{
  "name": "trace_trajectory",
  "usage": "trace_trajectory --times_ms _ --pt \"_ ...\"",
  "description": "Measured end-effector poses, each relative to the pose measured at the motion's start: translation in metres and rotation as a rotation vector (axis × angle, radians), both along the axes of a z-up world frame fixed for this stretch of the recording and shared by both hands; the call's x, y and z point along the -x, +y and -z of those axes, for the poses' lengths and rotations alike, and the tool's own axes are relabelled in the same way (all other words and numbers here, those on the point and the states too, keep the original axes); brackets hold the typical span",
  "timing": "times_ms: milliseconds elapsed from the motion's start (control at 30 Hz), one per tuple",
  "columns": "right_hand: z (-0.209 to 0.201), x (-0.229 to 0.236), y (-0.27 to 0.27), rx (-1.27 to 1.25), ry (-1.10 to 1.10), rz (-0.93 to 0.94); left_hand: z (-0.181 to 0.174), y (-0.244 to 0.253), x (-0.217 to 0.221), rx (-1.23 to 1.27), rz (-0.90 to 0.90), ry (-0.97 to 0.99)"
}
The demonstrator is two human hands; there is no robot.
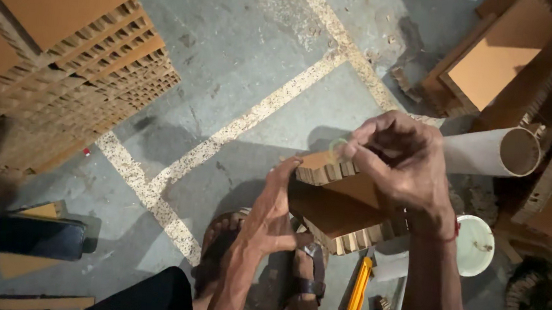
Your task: The person assembles a cardboard box by applying glue to the edges of a flat sheet, folding it into a rectangular shape, and securing the corners with rubber bands. The process is repeated for a second box.
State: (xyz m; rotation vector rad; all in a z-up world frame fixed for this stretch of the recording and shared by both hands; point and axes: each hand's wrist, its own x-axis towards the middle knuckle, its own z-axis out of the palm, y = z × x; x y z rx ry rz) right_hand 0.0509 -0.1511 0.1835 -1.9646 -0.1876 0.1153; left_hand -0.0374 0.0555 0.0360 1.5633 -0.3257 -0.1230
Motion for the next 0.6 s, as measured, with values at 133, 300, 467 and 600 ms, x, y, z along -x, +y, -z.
trace_trajectory --times_ms 133,300,467,600 --pt "0.003 0.004 -0.002 0.001 -0.167 -0.232 -0.003 -0.004 -0.006 -0.209 -0.058 -0.131" --pt "-0.008 0.013 0.005 0.158 -0.143 -0.404 -0.012 -0.005 -0.008 -0.310 -0.021 0.107" --pt "-0.018 0.021 0.026 0.377 -0.266 -0.403 -0.007 -0.004 -0.004 -0.328 -0.070 -0.035" --pt "-0.025 0.025 0.041 0.583 -0.367 -0.373 0.009 -0.003 -0.005 -0.313 -0.047 -0.107"
